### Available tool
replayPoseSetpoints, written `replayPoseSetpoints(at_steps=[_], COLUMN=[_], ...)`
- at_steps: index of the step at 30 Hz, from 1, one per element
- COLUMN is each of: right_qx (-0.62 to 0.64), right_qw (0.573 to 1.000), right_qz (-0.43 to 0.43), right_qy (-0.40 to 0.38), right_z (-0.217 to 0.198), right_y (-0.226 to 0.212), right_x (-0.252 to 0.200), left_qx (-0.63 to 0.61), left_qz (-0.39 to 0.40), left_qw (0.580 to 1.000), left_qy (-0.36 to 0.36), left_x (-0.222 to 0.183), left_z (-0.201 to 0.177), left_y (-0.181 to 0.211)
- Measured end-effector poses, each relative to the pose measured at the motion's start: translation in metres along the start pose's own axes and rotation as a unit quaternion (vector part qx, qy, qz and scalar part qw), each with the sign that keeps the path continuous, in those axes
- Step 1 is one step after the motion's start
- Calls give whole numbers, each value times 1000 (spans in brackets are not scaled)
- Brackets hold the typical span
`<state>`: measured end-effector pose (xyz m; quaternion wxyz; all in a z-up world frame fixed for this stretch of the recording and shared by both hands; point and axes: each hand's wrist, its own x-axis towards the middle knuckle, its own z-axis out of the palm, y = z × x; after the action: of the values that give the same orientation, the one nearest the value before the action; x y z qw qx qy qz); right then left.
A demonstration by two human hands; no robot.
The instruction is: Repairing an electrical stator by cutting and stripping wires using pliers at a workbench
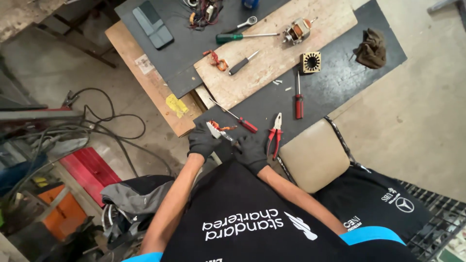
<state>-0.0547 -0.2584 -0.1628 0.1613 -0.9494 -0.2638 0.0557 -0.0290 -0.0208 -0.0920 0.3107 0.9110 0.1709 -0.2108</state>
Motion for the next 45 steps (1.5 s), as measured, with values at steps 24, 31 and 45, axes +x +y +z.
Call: replayPoseSetpoints(at_steps=[24, 31, 45], right_qx=[-89, 36, -24], right_qw=[992, 997, 985], right_qz=[33, 43, 116], right_qy=[-86, 56, -127], right_z=[140, 102, 48], right_y=[68, 46, 6], right_x=[-11, -20, -11], left_qx=[-47, 7, 35], left_qz=[21, -3, -9], left_qw=[998, 1000, 995], left_qy=[32, 0, -93], left_x=[-3, -9, -13], left_z=[-13, -10, -36], left_y=[31, 12, 23])
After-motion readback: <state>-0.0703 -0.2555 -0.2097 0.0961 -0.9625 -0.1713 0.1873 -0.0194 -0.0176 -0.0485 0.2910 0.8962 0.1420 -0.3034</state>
